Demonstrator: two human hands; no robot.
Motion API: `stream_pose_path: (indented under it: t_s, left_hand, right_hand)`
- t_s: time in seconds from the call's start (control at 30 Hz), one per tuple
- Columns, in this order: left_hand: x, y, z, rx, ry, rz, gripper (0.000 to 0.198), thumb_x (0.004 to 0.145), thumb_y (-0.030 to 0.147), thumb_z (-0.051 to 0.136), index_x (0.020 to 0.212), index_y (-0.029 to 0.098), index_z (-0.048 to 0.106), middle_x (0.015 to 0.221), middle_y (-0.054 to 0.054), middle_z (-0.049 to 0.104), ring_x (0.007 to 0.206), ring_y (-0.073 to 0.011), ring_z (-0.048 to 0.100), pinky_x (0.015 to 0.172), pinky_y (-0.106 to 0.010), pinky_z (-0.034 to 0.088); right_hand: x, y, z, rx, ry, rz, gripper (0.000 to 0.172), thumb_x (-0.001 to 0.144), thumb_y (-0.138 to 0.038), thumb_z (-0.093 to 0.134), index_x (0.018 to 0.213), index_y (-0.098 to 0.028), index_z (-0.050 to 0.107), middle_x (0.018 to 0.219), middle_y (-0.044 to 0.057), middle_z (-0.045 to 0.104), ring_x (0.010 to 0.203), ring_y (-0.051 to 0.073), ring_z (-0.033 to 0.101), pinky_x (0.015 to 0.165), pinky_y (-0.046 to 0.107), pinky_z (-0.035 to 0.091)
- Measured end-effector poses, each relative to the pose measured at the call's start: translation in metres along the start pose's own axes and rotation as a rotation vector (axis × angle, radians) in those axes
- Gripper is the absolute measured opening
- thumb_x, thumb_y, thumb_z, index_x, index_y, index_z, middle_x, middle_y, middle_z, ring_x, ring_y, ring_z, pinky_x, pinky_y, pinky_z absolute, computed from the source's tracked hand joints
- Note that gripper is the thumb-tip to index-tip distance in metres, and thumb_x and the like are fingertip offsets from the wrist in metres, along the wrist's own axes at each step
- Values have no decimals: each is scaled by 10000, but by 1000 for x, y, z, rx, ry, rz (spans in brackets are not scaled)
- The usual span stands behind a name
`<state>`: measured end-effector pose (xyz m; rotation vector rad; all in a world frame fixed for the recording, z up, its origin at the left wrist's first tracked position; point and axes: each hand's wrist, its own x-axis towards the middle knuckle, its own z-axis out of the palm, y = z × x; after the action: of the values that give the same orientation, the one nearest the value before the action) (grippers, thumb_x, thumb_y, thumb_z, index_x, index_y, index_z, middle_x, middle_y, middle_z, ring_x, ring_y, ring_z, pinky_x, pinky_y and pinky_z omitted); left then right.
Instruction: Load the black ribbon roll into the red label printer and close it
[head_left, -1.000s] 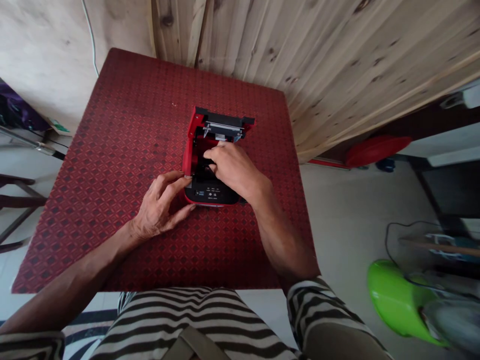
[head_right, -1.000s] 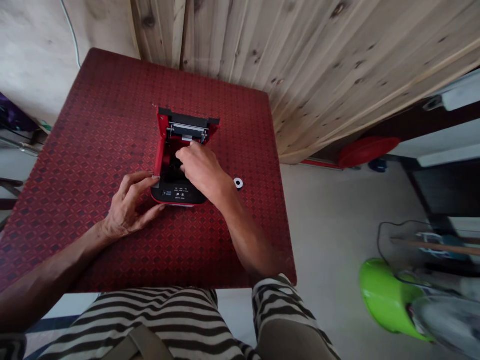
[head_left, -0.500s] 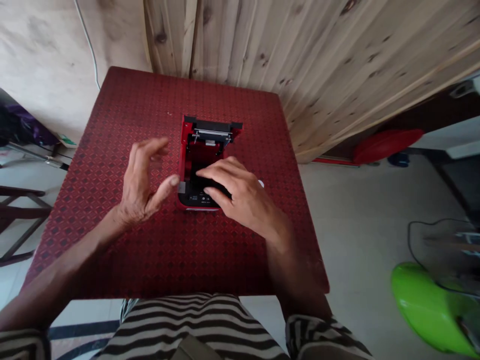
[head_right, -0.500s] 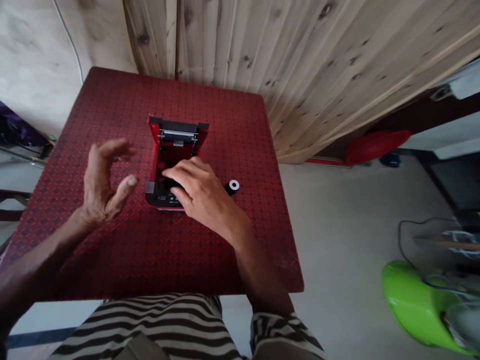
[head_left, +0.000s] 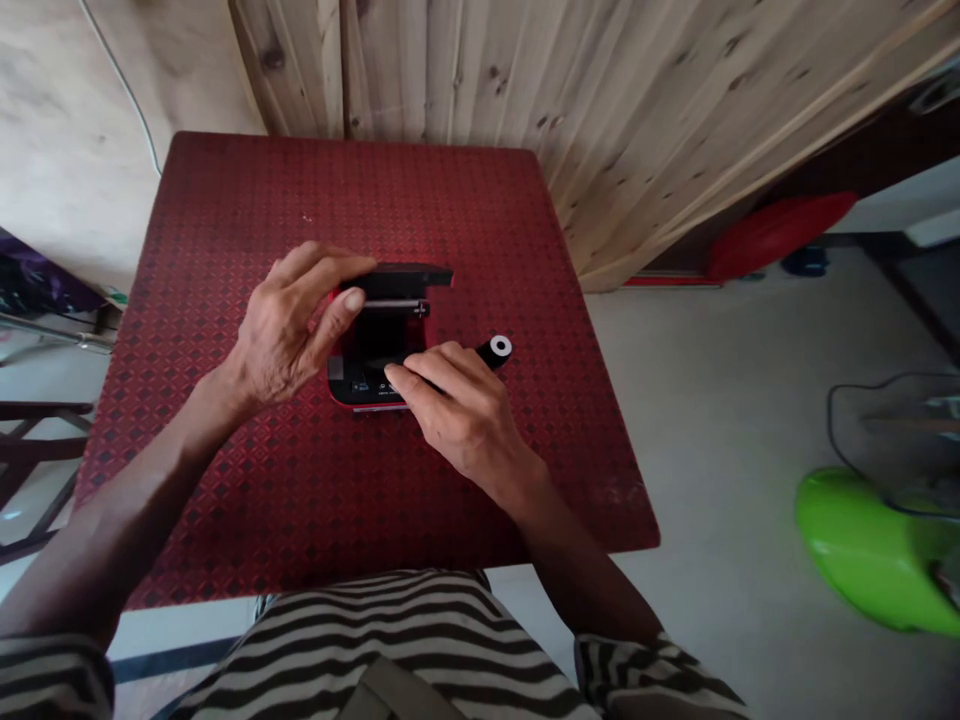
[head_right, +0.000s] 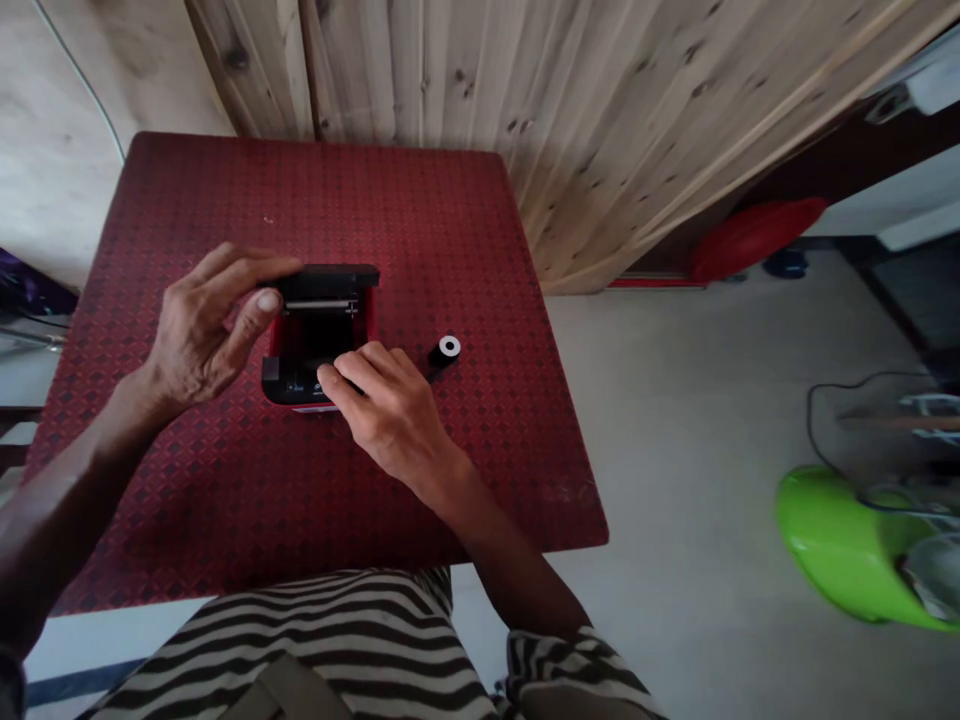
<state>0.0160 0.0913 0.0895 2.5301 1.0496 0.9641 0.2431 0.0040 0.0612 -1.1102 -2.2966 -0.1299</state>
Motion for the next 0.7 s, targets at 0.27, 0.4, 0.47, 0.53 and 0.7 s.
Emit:
stream_pose_path:
  t_s: [0.27,0.4,0.47,0.53,0.7]
  left_hand:
    - [-41,5,15,7,15,48,285,1104,317,509,1323,284,688,1332,-49,729,1245,-244,692,1056,-465,548]
    - [-50,6,24,-24,27,34,317,1088,306,515,1360,339,674,1355,-38,714,1300,-268,671,1067,-486,546]
    - [-53,6,26,-37,45,38,331,1079,300,532,1378,327,670,1373,-52,704,1327,-280,654,1071,-486,540]
    - [-55,5,28,-30,55,52,311,1074,329,557,1353,290,689,1368,-76,706,1321,-284,654,1061,-475,538]
    - [-59,0,32,31,41,90,386,1082,498,530,1333,257,696,1360,-108,705,1316,-296,653,1053,-474,537]
  right_hand:
    - [1,-1,7,-58,15,-17,256,1083,-111,527,1112,-209,761,959,48,768,882,204,631,782,380,495]
    - [0,-1,7,-18,-25,16,264,1084,-117,523,1126,-228,759,951,48,756,887,209,634,794,384,506]
    - [0,-1,7,-14,-25,20,269,1084,-117,521,1135,-232,758,960,49,759,891,212,639,794,386,510]
    - [-1,-1,6,-28,0,2,265,1083,-114,516,1139,-210,757,971,59,767,893,215,641,788,384,512]
    - [-2,-2,4,-14,-34,11,277,1087,-118,504,1162,-210,755,1006,69,777,912,220,652,810,394,519]
